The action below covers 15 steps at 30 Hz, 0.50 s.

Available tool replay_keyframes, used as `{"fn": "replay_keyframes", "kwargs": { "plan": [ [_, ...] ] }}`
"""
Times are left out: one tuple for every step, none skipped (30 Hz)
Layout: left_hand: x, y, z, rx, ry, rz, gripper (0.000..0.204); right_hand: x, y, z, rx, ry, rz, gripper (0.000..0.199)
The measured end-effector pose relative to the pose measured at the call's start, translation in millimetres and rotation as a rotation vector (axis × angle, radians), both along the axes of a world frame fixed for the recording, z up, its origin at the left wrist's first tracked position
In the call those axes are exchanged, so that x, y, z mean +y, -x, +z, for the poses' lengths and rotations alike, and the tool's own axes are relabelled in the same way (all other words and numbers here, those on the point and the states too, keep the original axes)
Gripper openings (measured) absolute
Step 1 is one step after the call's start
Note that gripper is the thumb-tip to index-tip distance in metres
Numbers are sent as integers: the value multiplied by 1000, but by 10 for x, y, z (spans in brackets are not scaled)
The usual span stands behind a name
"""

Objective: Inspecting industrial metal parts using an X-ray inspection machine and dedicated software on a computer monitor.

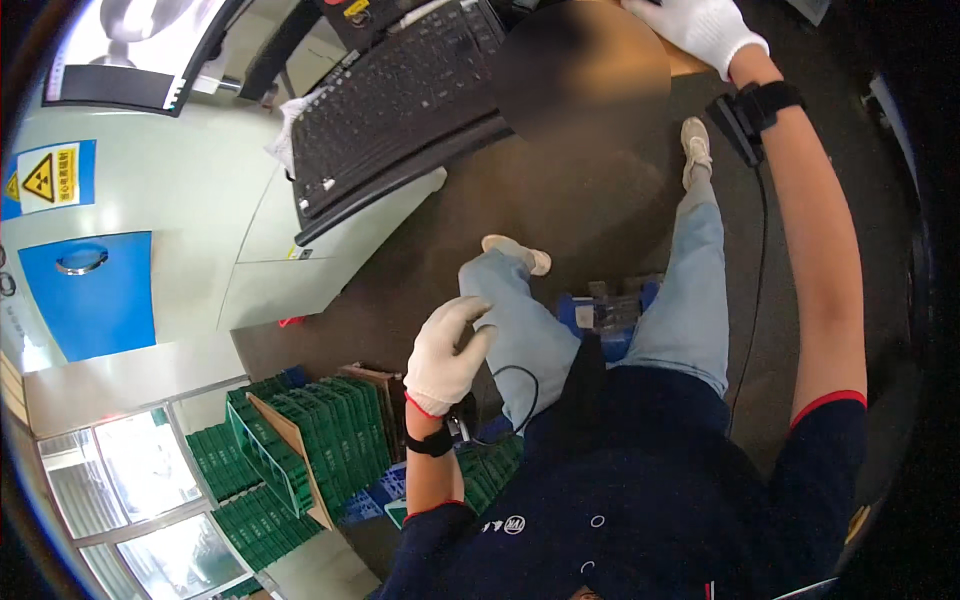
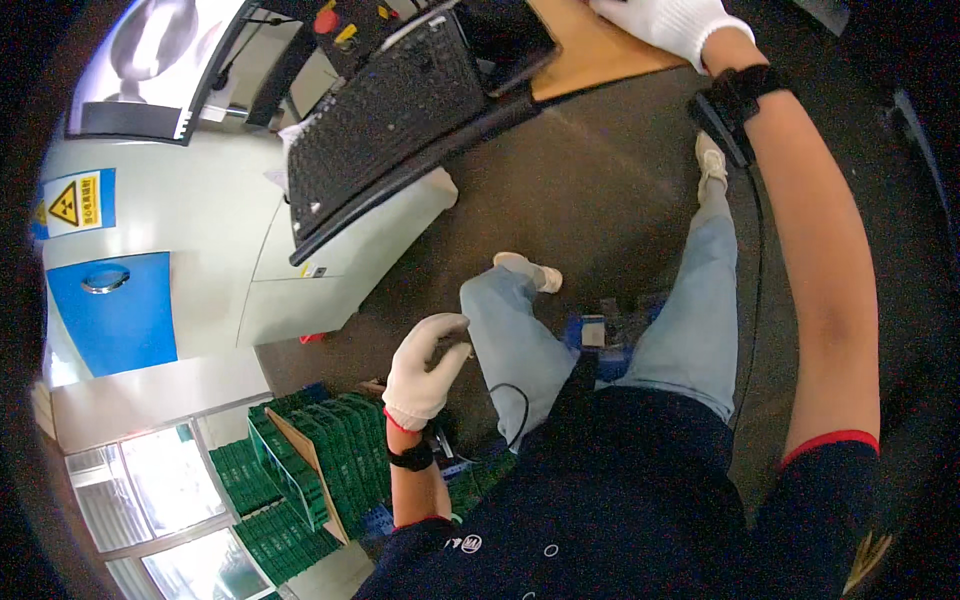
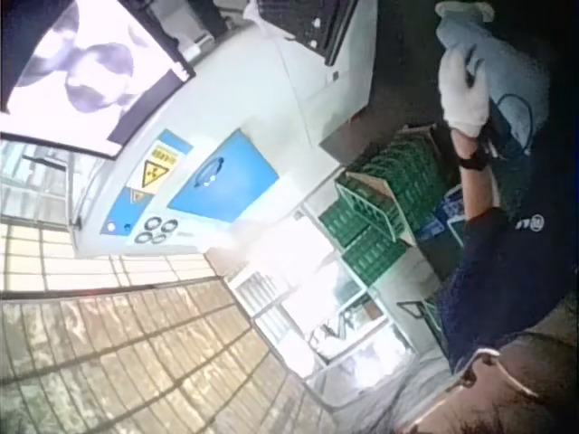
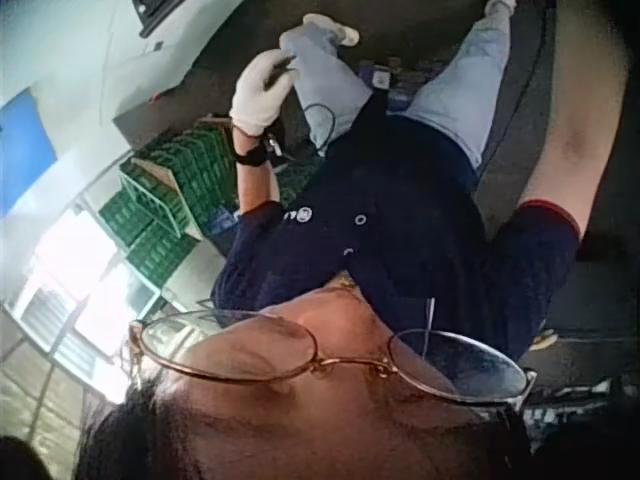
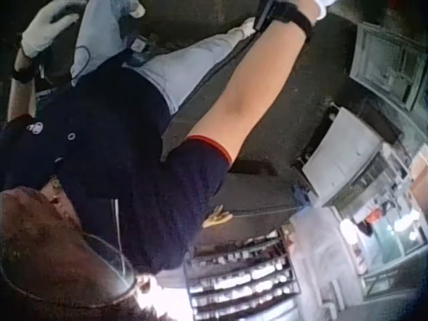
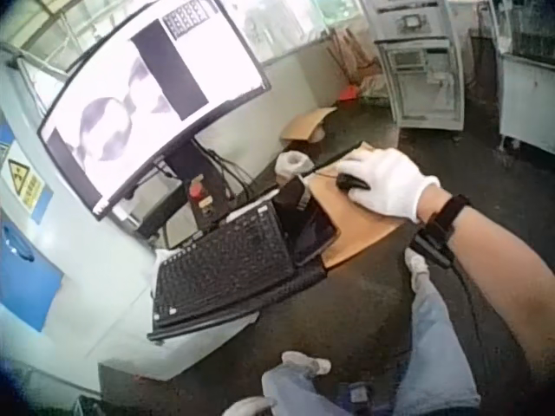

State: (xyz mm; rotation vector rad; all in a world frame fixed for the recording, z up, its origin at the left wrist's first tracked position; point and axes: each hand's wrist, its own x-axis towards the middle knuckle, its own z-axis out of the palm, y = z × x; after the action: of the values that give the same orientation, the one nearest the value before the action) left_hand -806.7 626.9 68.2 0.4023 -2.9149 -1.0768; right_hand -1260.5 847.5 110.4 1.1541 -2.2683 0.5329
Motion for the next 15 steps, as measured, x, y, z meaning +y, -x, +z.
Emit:
{"fn": "replay_keyframes", "kwargs": {
  "plan": [
    [84, 36, 28, 32, -136, 82, 34, 30, 11, 14, 15, 10, 2, 50],
    [147, 77, 106, 102, -279, 128, 40, 70, 25, 28, 31, 18, 2, 51],
    [221, 121, 173, 182, -419, 175, 47, 101, 63, 6, 59, 18, 14, 51],
    [354, 164, 280, 375, -551, 226, 52, 124, 94, -22, 67, 13, -3, 50],
    [436, 205, 465, 489, -635, 229, 44, 114, 108, -15, 36, -6, -31, 50],
    [473, 179, 690, 558, -708, 196, 36, 49, 90, -62, -8, -30, -38, 49],
    [462, 181, 920, 614, -783, 140, 31, 6, 132, -149, -11, -27, -47, 49],
    [429, 160, 1239, 590, -849, 1, 27, 5, 144, -96, 0, -25, -60, 50],
    [465, 99, 1445, 575, -882, -90, 27, -148, 92, -138, -20, -51, -45, 51],
    [384, 242, 1573, 547, -934, -260, 31, 19, 141, -104, 16, -67, -99, 53],
    [416, 384, 1660, 598, -865, -360, 32, 86, 180, -129, 19, -70, -115, 53],
    [444, 508, 1748, 647, -787, -445, 35, 99, 204, -154, 16, -70, -119, 53],
    [462, 588, 1795, 698, -701, -529, 39, 90, 197, -154, 9, -76, -104, 54],
    [482, 624, 1793, 735, -663, -574, 39, 69, 196, -171, 6, -69, -100, 53],
    [498, 609, 1781, 733, -667, -580, 39, 44, 218, -180, 6, -71, -101, 53]
  ]
}}
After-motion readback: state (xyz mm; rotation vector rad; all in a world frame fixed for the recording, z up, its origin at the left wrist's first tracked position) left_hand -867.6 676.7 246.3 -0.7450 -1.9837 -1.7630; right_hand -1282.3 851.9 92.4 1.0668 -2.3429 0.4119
